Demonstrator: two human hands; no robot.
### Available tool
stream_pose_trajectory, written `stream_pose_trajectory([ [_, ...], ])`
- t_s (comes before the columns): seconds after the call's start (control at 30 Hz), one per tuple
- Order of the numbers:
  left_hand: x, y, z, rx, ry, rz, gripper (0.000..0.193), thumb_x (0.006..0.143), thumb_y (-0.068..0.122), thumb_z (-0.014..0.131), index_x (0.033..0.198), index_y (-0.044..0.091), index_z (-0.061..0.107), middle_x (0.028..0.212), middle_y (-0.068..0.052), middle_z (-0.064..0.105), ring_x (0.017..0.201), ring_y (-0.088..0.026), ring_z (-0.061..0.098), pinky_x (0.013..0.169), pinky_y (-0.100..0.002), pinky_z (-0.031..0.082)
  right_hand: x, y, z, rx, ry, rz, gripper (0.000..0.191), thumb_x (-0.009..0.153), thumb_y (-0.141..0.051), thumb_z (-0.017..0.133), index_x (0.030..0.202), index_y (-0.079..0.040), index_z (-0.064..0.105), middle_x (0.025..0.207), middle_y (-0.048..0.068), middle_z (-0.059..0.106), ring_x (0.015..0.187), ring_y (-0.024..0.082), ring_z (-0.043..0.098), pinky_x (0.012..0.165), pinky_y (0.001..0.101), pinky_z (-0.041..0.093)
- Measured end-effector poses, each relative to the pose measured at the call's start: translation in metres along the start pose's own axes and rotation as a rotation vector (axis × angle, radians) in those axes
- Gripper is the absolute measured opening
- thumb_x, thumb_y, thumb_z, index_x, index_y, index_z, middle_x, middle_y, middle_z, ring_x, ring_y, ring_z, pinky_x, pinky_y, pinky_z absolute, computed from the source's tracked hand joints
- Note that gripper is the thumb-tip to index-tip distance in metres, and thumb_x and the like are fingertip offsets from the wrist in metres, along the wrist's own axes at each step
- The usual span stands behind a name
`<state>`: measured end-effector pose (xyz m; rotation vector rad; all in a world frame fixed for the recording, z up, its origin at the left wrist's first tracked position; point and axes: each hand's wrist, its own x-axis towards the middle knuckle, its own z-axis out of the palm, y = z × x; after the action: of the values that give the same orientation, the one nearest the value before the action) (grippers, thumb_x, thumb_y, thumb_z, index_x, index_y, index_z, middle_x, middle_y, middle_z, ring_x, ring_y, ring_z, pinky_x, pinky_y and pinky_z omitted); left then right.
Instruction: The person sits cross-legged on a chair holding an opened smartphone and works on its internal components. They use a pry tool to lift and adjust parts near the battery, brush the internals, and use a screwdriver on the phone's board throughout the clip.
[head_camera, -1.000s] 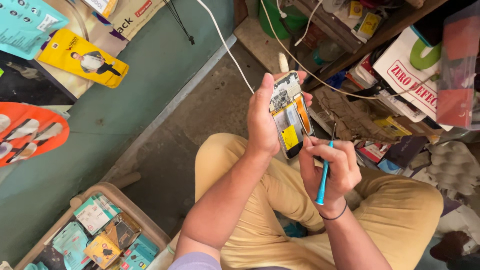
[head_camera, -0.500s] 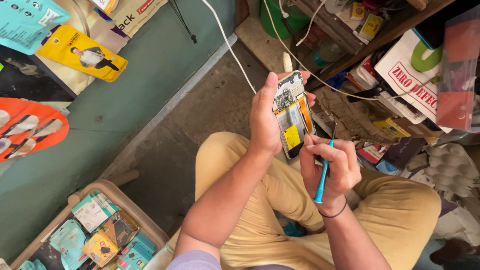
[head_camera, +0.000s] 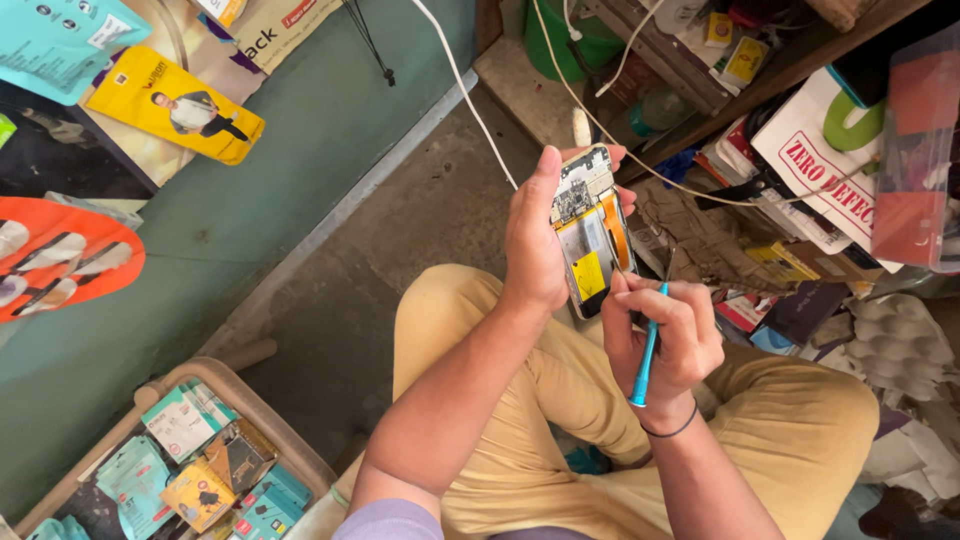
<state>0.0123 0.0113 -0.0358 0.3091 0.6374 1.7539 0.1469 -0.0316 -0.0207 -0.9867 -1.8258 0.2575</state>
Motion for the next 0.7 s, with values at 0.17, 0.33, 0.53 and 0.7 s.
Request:
stream_pose_trajectory([
  [0.17,0.0007,0.0003,-0.0003,0.009,-0.003,0.015,0.058,0.114,0.042,0.042,0.127,-0.01,0.063,0.121,-0.02,0.069,0.093,-0.025,0.071,0.086,-0.039,0.06,0.0003,0.0012,-0.0009,0.003,-0.014,0.0,0.026,0.091,0.008,0.085,0.095,-0.005,0.063,0.089,0.011,0.066,0.083,0.021,0.073,0.065,0.0282,0.056],
  [0.33,0.0005,-0.0013,-0.0014,0.012,0.004,0.003,0.058,0.114,0.043,0.041,0.127,-0.009,0.063,0.122,-0.019,0.069,0.093,-0.025,0.071,0.086,-0.039,0.06,0.0017,0.0023,-0.0025,-0.009,-0.031,0.014,0.026,0.091,0.007,0.086,0.094,-0.005,0.064,0.089,0.011,0.066,0.081,0.02,0.072,0.066,0.0293,0.056],
  [0.53,0.0033,-0.004,-0.0033,-0.054,-0.006,-0.05,0.064,0.115,0.05,0.039,0.129,-0.008,0.062,0.126,-0.02,0.068,0.095,-0.026,0.07,0.088,-0.04,0.059,0.0045,0.0031,-0.0035,-0.007,-0.034,0.003,0.025,0.091,0.007,0.085,0.095,-0.005,0.064,0.091,0.011,0.066,0.081,0.021,0.073,0.064,0.0281,0.056],
  [0.7,0.0028,-0.0068,-0.0069,-0.163,-0.056,-0.056,0.074,0.115,0.059,0.027,0.129,-0.005,0.06,0.132,-0.019,0.067,0.098,-0.027,0.069,0.091,-0.042,0.059,0.0042,0.0035,-0.0034,-0.005,-0.03,0.025,0.026,0.091,0.007,0.086,0.095,-0.005,0.063,0.09,0.011,0.067,0.08,0.02,0.072,0.063,0.0272,0.054],
])
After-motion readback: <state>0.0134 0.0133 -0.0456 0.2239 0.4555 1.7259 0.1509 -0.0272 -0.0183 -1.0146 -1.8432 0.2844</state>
